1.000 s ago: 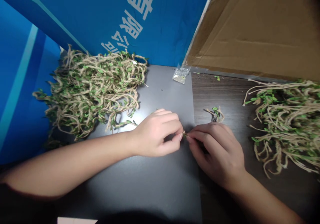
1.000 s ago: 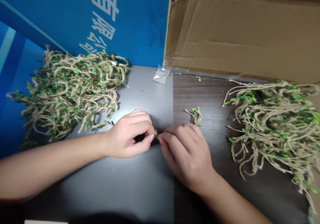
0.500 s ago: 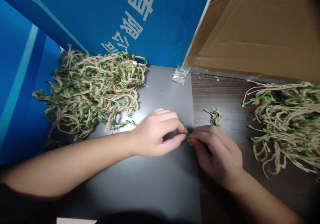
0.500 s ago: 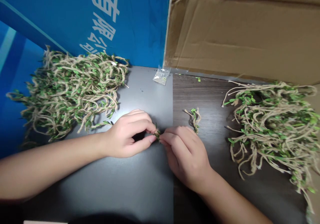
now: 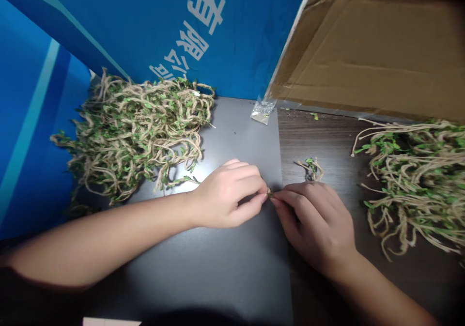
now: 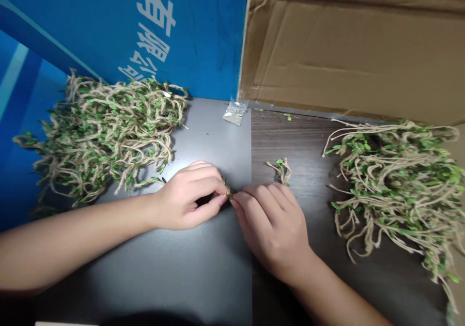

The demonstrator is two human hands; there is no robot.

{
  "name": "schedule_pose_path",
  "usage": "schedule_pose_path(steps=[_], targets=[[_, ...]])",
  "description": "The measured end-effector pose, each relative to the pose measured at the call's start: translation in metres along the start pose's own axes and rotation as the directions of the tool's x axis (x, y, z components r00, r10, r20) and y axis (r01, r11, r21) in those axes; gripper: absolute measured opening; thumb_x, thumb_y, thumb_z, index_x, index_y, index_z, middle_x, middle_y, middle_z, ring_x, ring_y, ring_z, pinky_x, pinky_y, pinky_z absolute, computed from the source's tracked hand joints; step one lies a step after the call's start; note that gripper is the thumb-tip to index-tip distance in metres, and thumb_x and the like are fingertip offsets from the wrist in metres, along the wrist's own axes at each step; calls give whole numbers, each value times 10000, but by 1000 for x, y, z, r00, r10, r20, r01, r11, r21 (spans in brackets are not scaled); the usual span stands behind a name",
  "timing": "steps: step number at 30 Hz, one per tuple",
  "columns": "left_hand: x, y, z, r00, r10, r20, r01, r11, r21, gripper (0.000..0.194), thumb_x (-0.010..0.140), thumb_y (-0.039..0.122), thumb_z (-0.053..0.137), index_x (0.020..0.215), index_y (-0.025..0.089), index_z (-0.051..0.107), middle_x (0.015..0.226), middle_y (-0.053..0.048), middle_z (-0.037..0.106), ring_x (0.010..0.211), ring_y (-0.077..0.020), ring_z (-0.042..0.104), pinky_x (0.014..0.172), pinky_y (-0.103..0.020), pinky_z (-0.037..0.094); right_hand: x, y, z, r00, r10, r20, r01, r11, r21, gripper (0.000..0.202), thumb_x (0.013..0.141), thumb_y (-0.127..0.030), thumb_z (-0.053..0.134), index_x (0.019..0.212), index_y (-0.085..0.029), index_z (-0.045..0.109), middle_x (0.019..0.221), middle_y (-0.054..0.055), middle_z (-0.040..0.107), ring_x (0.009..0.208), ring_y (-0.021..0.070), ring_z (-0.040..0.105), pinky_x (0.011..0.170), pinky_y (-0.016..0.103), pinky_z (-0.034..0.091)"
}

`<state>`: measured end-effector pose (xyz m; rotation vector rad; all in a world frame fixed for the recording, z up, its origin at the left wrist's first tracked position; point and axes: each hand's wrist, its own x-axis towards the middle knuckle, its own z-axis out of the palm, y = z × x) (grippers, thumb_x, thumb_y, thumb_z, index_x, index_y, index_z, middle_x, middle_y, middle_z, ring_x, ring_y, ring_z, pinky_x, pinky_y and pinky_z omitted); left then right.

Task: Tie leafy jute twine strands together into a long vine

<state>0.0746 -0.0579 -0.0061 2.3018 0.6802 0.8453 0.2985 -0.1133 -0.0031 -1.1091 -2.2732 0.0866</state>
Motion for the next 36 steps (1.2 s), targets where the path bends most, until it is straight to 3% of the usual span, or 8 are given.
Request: schedule_pose_path(steps=[11, 17, 29, 36], targets=[[-1, 0, 0, 999, -33, -22, 33, 999, -21, 114, 980, 168, 594, 889, 141, 658, 804, -24, 665, 749, -141, 597, 758, -320, 443, -4, 4, 3, 994, 111, -17, -109, 987, 118, 107, 957, -85, 667, 1031, -147, 622, 963, 73, 687, 873, 182, 629, 778, 338, 494], [-1, -1, 1, 1000, -18, -20, 18, 1000, -4, 109, 968, 159, 603, 879, 136, 662, 779, -17, 634, 735, -137, 574, 745, -317, 434, -2, 3, 1, 1000, 21, -13, -20, 997, 75, 298, 917, -137, 773, 1195, -132, 666, 1060, 95, 733, 921, 204, 651, 799, 360, 498], [-1, 0, 0, 999, -36, -16, 36, 999, -8, 116, 979, 177, 596, 902, 144, 676, 806, -27, 678, 754, -144, 604, 756, -325, 434, -4, 0, 0, 998, 38, -40, -34, 993, 110, 218, 920, -52, 716, 1109, -142, 655, 989, 78, 733, 880, 193, 663, 784, 347, 513], [0, 2, -2, 998, -61, -22, 62, 998, 10, 145, 984, 197, 579, 876, 164, 670, 804, -28, 688, 758, -150, 594, 768, -338, 423, -3, 1, 3, 990, 140, -33, -130, 968, 214, 182, 968, -68, 627, 1112, -179, 620, 1003, 70, 715, 915, 184, 680, 819, 335, 542]])
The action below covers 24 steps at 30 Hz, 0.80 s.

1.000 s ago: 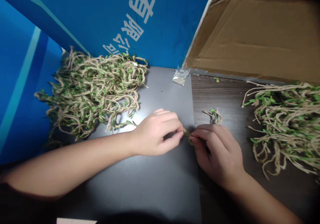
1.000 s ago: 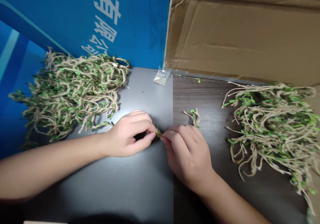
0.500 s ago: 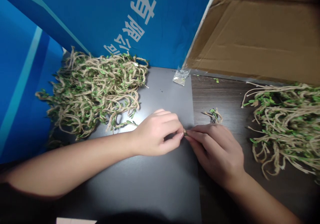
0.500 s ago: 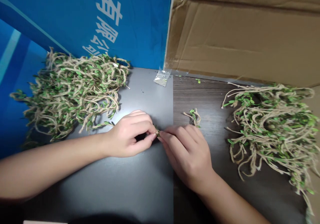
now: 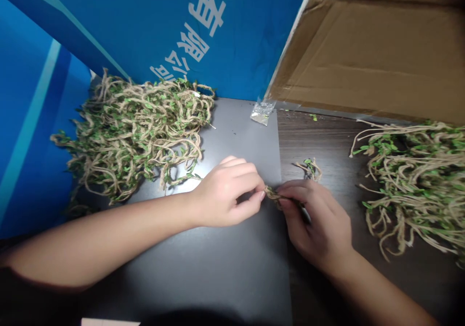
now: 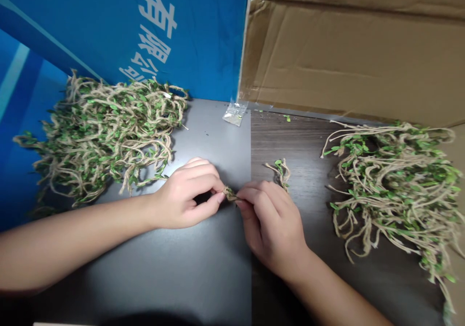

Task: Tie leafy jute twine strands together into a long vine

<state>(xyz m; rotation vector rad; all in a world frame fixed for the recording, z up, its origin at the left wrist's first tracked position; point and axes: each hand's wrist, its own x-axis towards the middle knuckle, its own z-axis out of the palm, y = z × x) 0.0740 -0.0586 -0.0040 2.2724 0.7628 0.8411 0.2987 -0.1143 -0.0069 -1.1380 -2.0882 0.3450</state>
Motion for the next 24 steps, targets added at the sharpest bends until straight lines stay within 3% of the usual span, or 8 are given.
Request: schedule_pose_path(steps=[5, 8, 19, 24], targets=[[0, 0, 1, 1000, -3, -9, 3, 1000, 21, 131, 956, 176, 583, 843, 164, 648, 764, -18, 653, 731, -144, 568, 746, -330, 413, 1, 0, -1, 998, -68, 15, 69, 995, -79, 327, 940, -120, 726, 1253, -166, 643, 1130, 100, 732, 983, 198, 686, 846, 351, 545], [0, 0, 1, 1000, 7, -3, -7, 1000, 16, 125, 953, 171, 586, 856, 165, 663, 776, -21, 661, 739, -146, 573, 748, -330, 414, 0, -1, -2, 994, -98, 49, 103, 989, -108, 313, 918, -106, 755, 1214, -180, 680, 1122, 88, 738, 946, 199, 679, 820, 362, 525], [0, 0, 1, 999, -23, -35, 25, 999, 47, 135, 943, 153, 581, 821, 162, 639, 765, -20, 653, 720, -144, 563, 745, -332, 415, 1, 3, 0, 999, 35, -28, -35, 999, -5, 195, 943, -47, 630, 1087, -177, 617, 1093, 102, 707, 990, 209, 680, 878, 376, 547], [1, 0, 1, 1000, -26, -18, 27, 998, 56, 150, 944, 156, 565, 807, 168, 627, 738, -15, 626, 706, -142, 536, 724, -325, 399, 0, 1, -2, 999, -45, 28, 47, 995, -90, 327, 928, -135, 724, 1246, -168, 657, 1193, 130, 703, 1050, 242, 684, 882, 399, 549]])
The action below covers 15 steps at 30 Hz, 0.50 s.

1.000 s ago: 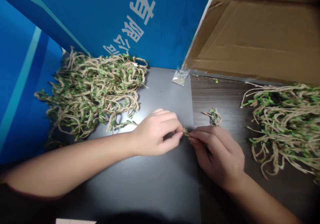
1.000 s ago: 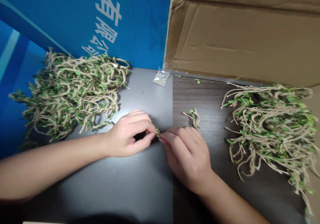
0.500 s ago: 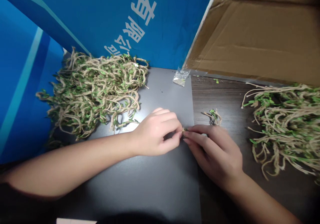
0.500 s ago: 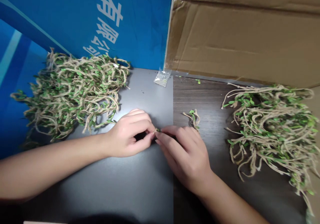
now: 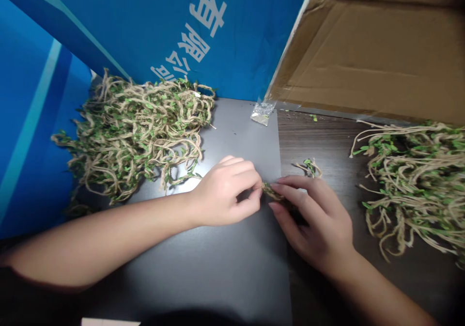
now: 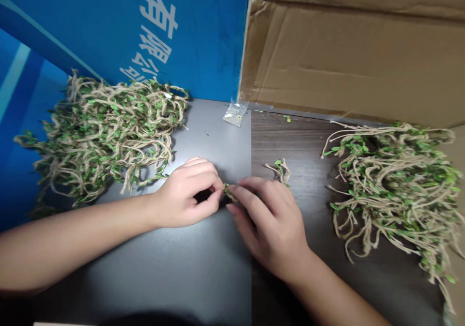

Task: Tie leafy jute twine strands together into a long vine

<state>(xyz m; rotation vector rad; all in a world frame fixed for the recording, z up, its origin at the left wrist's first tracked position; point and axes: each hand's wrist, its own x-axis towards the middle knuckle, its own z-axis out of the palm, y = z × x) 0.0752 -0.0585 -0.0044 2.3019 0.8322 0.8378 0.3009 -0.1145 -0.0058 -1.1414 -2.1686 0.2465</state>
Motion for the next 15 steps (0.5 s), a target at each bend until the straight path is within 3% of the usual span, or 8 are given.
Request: schedule_pose_path(steps=[4, 10, 15], targets=[[0, 0, 0, 1000, 6, -2, -6, 1000, 11, 140, 934, 158, 573, 806, 168, 630, 738, -16, 628, 703, -144, 528, 721, -329, 395, -1, 0, 0, 1000, -27, 0, 27, 998, -64, 258, 918, -102, 733, 1160, -179, 686, 1137, 107, 723, 976, 226, 686, 834, 389, 539], [-1, 0, 1, 1000, -7, -17, 7, 1000, 10, 150, 935, 149, 576, 796, 164, 628, 749, -17, 646, 718, -143, 556, 733, -330, 406, 1, 4, 1, 988, 104, -112, -100, 994, 42, 198, 921, -36, 670, 1063, -173, 666, 1079, 99, 713, 987, 209, 690, 887, 380, 561], [-1, 0, 0, 1000, -12, -5, 12, 1000, 15, 156, 938, 158, 567, 791, 171, 620, 727, -15, 626, 706, -144, 536, 728, -327, 400, 2, 2, 0, 995, 56, -84, -53, 998, 40, 274, 922, -86, 702, 1175, -186, 668, 1157, 117, 715, 1034, 234, 697, 895, 405, 565]])
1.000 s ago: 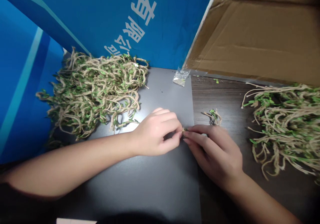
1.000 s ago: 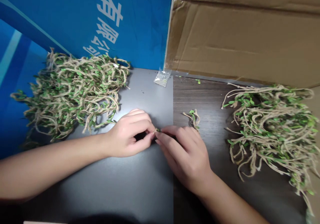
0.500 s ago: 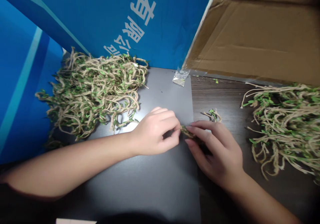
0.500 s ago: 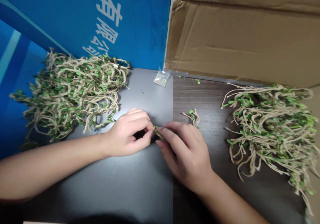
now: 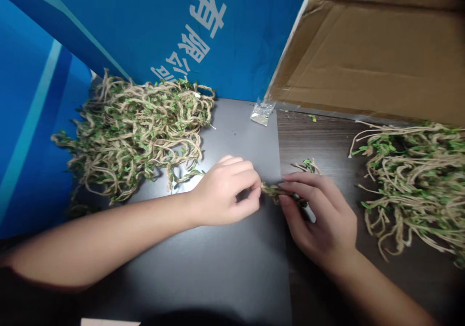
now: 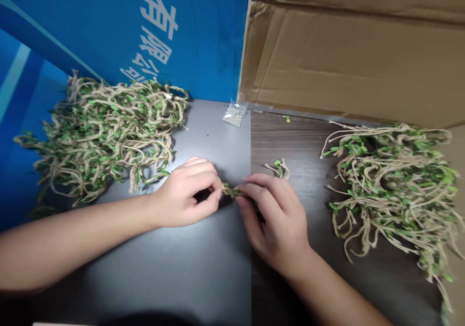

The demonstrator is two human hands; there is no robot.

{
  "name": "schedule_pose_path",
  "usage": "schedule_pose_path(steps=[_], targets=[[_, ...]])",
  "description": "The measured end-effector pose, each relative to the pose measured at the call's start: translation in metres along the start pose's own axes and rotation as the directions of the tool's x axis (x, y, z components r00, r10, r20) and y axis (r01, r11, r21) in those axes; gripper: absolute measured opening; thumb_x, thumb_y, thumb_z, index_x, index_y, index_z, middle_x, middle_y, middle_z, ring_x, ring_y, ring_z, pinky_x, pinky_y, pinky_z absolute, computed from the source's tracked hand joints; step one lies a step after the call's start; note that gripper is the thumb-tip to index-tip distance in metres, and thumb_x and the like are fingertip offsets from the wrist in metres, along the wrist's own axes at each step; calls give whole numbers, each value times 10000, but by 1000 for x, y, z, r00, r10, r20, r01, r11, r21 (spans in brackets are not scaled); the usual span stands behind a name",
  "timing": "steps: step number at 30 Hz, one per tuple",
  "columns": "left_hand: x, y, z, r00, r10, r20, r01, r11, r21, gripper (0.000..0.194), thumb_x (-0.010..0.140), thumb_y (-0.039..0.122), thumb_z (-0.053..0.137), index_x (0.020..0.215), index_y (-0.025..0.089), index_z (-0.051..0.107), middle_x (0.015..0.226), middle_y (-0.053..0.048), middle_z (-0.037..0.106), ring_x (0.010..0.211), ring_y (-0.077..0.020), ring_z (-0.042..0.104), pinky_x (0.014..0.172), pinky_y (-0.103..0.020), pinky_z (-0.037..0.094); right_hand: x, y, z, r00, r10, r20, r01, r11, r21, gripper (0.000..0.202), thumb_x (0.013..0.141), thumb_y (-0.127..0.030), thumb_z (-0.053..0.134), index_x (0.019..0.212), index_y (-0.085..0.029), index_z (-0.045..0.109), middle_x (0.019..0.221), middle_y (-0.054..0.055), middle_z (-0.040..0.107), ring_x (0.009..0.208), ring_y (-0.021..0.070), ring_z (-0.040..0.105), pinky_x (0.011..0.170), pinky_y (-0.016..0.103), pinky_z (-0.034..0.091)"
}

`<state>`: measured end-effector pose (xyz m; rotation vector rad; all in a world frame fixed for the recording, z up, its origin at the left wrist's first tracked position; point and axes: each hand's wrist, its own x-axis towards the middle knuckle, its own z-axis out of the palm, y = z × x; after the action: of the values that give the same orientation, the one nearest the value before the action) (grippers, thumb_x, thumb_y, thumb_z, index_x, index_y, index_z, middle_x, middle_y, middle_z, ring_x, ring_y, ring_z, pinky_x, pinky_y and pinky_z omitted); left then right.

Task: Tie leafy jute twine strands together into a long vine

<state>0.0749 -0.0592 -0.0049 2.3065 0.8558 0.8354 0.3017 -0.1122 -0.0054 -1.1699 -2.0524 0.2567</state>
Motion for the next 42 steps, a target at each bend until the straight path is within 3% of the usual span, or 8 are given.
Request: schedule_pose_path(steps=[5, 13, 19, 25, 34, 42], targets=[[0, 1, -1, 1000, 1, 8, -1, 1000, -6, 156, 945, 162, 564, 802, 170, 627, 730, -16, 622, 705, -146, 530, 728, -327, 403, -2, 1, 1, 994, -84, 72, 89, 994, -65, 343, 909, -87, 742, 1236, -181, 689, 1211, 123, 727, 1031, 242, 690, 874, 415, 548], [0, -1, 0, 1000, 7, -12, -7, 1000, -15, 147, 924, 138, 585, 782, 161, 615, 740, -12, 631, 708, -142, 540, 726, -329, 406, 0, 1, 0, 1000, -14, -21, 13, 999, -46, 258, 898, -35, 716, 1114, -174, 695, 1072, 94, 745, 965, 219, 703, 863, 391, 550], [0, -1, 0, 1000, 22, -14, -22, 1000, -4, 144, 923, 139, 584, 782, 157, 610, 711, -5, 589, 694, -139, 510, 719, -324, 405, 0, 1, 2, 998, -56, 36, 59, 996, -69, 459, 908, -82, 729, 1349, -186, 649, 1249, 138, 721, 1091, 261, 699, 913, 421, 551], [0, 0, 0, 1000, 20, 1, -20, 1000, -11, 132, 916, 131, 585, 795, 155, 632, 727, -5, 601, 708, -139, 520, 727, -318, 407, -1, 2, 3, 993, -95, 64, 100, 992, -83, 305, 898, -103, 769, 1187, -183, 710, 1208, 130, 735, 1035, 262, 690, 872, 434, 533], [0, 0, 0, 1000, 9, -17, -9, 1000, 8, 115, 863, 108, 603, 758, 149, 625, 703, 4, 583, 687, -136, 492, 718, -320, 398, 1, 3, 0, 996, 48, -81, -56, 993, -102, 160, 893, -69, 735, 1016, -161, 693, 1011, 85, 750, 932, 225, 706, 857, 410, 551], [-1, -2, 0, 1000, -1, 6, 1, 1000, 2, 100, 853, 112, 621, 764, 154, 611, 719, 3, 585, 707, -142, 510, 724, -323, 398, 0, -4, 0, 989, -133, 68, 141, 982, -127, 533, 880, -97, 762, 1389, -201, 639, 1331, 157, 684, 1139, 300, 659, 994, 518, 545]])
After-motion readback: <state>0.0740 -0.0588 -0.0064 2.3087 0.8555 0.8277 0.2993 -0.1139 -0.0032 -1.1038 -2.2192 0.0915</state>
